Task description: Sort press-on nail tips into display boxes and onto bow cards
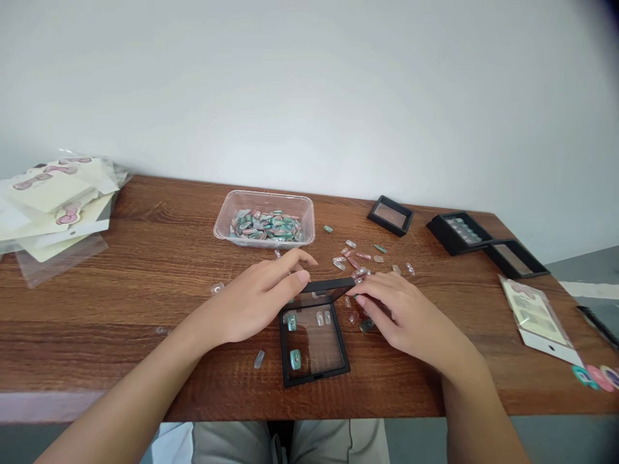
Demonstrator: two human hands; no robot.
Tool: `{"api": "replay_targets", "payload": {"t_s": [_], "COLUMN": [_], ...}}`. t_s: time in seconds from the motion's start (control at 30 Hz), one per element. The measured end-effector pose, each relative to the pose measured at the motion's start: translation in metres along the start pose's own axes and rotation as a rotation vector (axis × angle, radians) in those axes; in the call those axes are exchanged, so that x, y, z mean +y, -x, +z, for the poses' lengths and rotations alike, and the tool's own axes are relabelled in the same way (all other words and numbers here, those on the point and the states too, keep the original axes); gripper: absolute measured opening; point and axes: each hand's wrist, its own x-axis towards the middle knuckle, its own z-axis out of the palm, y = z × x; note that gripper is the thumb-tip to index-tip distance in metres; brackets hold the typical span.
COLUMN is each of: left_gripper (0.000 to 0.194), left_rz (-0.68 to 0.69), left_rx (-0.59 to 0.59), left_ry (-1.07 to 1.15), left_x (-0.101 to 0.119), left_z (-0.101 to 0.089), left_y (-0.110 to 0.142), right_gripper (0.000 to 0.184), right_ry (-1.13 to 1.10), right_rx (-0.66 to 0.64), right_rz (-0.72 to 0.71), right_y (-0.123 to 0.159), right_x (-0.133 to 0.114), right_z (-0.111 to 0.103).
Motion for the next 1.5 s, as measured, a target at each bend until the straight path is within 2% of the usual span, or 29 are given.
{"api": "replay_targets", "payload": {"t_s": [0.07,0.23,0.43,0.77,0.93,1.23,1.5], "left_gripper": [0.040,0.041,0.041,0.040,0.038,0.039,0.039], "left_rz": [-0.004,-0.002,-0.005,-0.014,-0.005,-0.013,-0.003], "left_rx": [0.001,-0.004,-0.005,-0.016,-0.017,-0.010,-0.005], "left_ry": [0.000,0.002,-0.003,0.017,0.026,0.009,0.013], "left_x": [0.000,0.000,0.000,-0.001,-0.002,-0.001,-0.003], "left_z": [0.000,0.000,0.000,-0.001,-0.001,0.000,0.001], "left_y": [0.000,0.000,0.001,0.000,-0.001,0.001,0.000], "right_gripper": [0.025,0.005,0.005,0.004,0.006,0.006,0.007], "right_ry": [-0.013,0.005,0.010,-0.038,-0.096,-0.248,-0.208], "right_rx": [0.018,-0.044,-0.095,-0.028,-0.108,-0.285,-0.286], "right_rz": [-0.003,0.043,0.046,-0.007,-0.016,-0.154,-0.131], "right_y": [0.000,-0.001,-0.005,-0.004,-0.001,-0.002,-0.002], "right_x": [0.000,0.001,0.000,-0.004,-0.010,-0.031,-0.032], "right_z": [0.001,0.003,0.003,0.002,-0.002,0.001,0.001]}}
